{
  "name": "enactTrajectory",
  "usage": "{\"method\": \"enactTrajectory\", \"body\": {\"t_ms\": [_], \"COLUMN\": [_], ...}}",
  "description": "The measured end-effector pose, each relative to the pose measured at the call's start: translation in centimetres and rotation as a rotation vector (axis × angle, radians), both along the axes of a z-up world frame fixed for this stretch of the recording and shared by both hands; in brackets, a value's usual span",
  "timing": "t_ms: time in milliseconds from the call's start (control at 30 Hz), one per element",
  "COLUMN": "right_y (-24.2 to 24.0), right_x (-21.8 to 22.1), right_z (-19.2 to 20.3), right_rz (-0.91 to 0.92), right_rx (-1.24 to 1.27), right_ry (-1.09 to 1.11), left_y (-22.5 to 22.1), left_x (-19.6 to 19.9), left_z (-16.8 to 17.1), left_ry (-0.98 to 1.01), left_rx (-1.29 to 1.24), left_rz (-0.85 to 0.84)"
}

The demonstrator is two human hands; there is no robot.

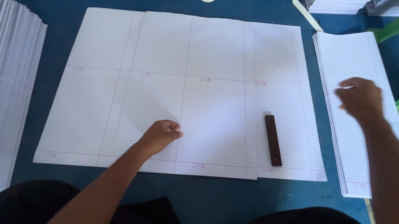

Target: The person folds large lined paper sheets in half and presses the crease with a small wooden block. They repeat this process for multiple sheets, stacking the folded sheets to the right side of the workspace.

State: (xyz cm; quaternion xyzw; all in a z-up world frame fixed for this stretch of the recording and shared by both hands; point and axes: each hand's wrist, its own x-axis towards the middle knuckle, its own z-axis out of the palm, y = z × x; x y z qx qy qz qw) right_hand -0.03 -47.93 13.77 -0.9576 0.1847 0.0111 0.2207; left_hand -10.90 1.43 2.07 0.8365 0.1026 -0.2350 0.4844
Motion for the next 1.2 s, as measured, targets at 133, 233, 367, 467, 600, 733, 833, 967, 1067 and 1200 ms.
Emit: {"method": "enactTrajectory", "body": {"t_ms": [133, 233, 367, 467, 600, 733, 833, 967, 1067, 1200], "right_y": [6.7, 9.9, 13.4, 14.5, 14.9, 14.9, 15.5, 15.5, 15.0, 13.8], "right_x": [-0.9, -2.1, -3.5, -4.8, -6.1, -7.4, -7.6, -7.3, -7.0, -6.7], "right_z": [-1.0, -2.6, -5.5, -7.1, -6.9, -5.8, -5.6, -5.9, -6.3, -6.9], "right_rz": [0.083, 0.158, 0.154, 0.613, 0.16, 0.221, 0.217, 0.206, 0.144, 0.079], "right_rx": [0.021, 0.097, 0.11, -0.644, -0.264, -0.343, -0.338, -0.375, -0.382, -0.419], "right_ry": [0.066, 0.108, 0.214, 0.196, 0.258, 0.313, 0.373, 0.408, 0.406, 0.409], "left_y": [0.1, 0.1, 0.1, 0.5, 2.7, 7.2, 10.5, 11.3, 10.7, 10.2], "left_x": [0.0, -0.1, 0.0, 0.1, 1.5, 3.4, 3.4, 2.5, 1.9, 1.5], "left_z": [-0.6, -1.0, -1.3, -2.2, -3.4, -3.3, -2.6, -2.2, -2.0, -1.4], "left_ry": [-0.05, -0.059, -0.071, -0.092, -0.212, -0.259, -0.261, -0.265, -0.372, -0.183], "left_rx": [0.004, -0.007, 0.001, 0.002, 0.064, 0.179, 0.265, 0.326, 0.52, 0.55], "left_rz": [-0.041, -0.046, -0.063, -0.051, -0.002, 0.131, 0.275, 0.423, 0.373, 0.393]}}
